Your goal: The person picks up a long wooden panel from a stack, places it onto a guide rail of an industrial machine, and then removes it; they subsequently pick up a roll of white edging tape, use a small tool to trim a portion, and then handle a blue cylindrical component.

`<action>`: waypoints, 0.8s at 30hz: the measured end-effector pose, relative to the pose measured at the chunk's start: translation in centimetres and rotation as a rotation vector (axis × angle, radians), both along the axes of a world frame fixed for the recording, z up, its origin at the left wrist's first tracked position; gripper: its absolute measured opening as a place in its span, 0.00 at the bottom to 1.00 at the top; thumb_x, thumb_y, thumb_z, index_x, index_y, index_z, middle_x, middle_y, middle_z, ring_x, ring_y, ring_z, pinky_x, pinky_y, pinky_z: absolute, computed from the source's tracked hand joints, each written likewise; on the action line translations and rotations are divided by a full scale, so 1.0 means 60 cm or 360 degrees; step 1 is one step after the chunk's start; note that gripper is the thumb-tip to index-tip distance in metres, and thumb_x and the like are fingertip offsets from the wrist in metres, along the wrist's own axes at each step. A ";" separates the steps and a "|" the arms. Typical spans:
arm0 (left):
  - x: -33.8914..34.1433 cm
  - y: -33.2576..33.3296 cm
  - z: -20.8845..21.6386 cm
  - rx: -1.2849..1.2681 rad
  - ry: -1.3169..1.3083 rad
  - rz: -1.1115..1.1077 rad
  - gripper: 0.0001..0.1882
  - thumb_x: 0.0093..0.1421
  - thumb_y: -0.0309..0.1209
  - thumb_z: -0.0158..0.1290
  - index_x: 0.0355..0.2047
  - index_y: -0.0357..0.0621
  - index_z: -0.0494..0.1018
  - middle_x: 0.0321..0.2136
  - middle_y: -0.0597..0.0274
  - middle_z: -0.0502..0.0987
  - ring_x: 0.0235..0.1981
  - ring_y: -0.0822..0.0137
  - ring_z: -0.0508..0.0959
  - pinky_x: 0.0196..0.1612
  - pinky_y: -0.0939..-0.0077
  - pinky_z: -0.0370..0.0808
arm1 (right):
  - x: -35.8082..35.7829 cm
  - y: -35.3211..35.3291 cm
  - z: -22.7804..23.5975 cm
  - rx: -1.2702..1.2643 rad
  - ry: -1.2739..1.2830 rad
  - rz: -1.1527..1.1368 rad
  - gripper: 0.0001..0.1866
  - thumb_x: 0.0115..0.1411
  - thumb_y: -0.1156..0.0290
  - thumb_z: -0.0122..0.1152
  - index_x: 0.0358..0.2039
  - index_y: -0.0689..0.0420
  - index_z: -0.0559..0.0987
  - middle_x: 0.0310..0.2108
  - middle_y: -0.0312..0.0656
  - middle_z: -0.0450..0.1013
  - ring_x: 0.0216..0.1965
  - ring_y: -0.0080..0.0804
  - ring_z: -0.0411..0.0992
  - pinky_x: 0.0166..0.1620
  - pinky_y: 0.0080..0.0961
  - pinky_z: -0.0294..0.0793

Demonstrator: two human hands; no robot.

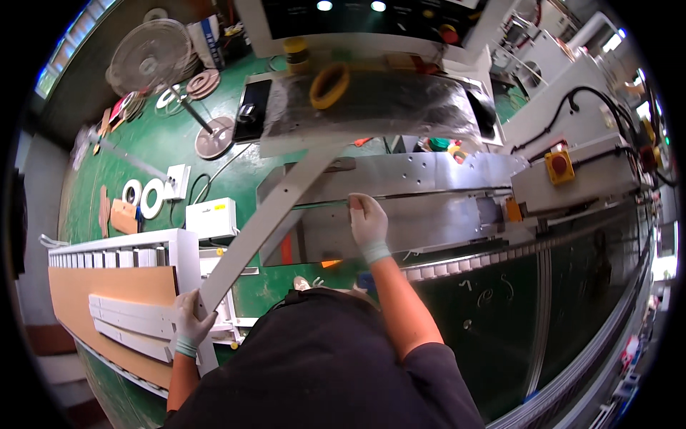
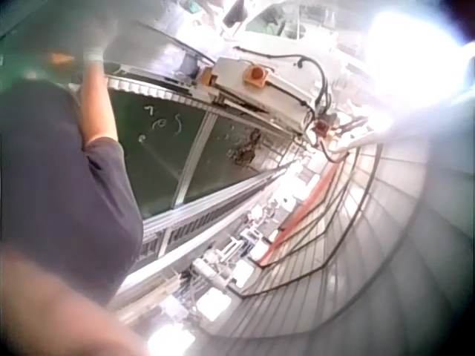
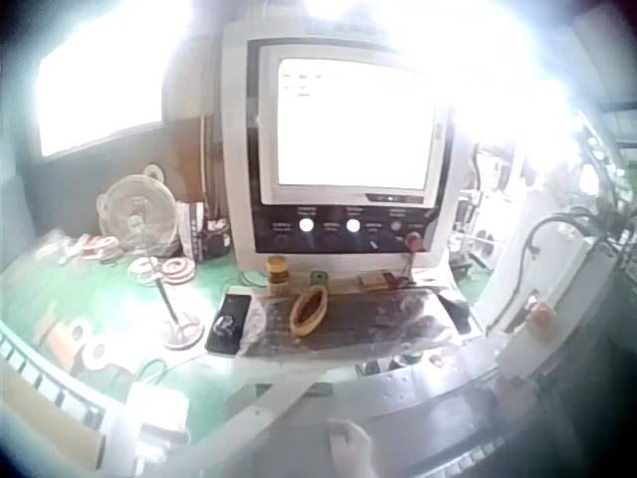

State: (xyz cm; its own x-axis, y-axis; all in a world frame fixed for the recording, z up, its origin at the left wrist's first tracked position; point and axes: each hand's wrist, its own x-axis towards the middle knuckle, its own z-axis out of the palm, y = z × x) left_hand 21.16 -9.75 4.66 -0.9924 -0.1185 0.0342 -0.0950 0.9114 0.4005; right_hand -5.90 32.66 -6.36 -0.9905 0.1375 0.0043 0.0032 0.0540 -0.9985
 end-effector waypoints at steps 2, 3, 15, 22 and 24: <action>-0.034 0.026 -0.008 -0.0047 -0.0001 -0.0153 0.38 0.42 0.35 0.72 0.55 0.37 0.73 0.44 0.48 0.76 0.49 0.45 0.74 0.55 0.51 0.71 | 0.001 0.015 -0.001 -0.0552 -0.0108 -0.0067 0.12 0.73 0.68 0.56 0.50 0.61 0.79 0.37 0.37 0.78 0.31 0.25 0.75 0.34 0.21 0.75; -0.053 0.035 -0.029 -0.0028 0.0053 -0.0237 0.38 0.42 0.35 0.72 0.55 0.39 0.73 0.43 0.48 0.77 0.48 0.45 0.75 0.54 0.51 0.71 | 0.008 0.025 0.000 -0.0633 -0.0064 -0.0194 0.14 0.75 0.65 0.53 0.53 0.60 0.76 0.41 0.39 0.78 0.34 0.26 0.76 0.33 0.22 0.75; -0.350 0.225 -0.054 -0.0192 0.0242 -0.1009 0.33 0.51 0.40 0.66 0.57 0.46 0.74 0.53 0.55 0.74 0.57 0.46 0.72 0.60 0.46 0.67 | 0.147 0.128 0.056 -0.0832 -0.0118 -0.0466 0.38 0.75 0.57 0.51 0.76 0.60 0.49 0.77 0.50 0.47 0.77 0.49 0.48 0.69 0.43 0.61; -0.405 0.336 -0.087 -0.0377 0.0461 -0.0924 0.30 0.58 0.40 0.59 0.61 0.49 0.71 0.65 0.48 0.66 0.66 0.39 0.65 0.68 0.40 0.59 | 0.069 0.174 0.045 -0.1192 0.0007 -0.0547 0.45 0.72 0.51 0.51 0.78 0.55 0.42 0.80 0.52 0.33 0.80 0.48 0.32 0.77 0.46 0.36; -0.422 0.384 -0.089 -0.0400 0.0298 -0.0958 0.31 0.59 0.41 0.58 0.62 0.50 0.69 0.66 0.49 0.65 0.68 0.42 0.63 0.70 0.42 0.57 | 0.050 0.214 0.041 -0.1285 0.0089 -0.0576 0.45 0.71 0.48 0.52 0.78 0.54 0.45 0.81 0.47 0.33 0.80 0.46 0.33 0.77 0.43 0.35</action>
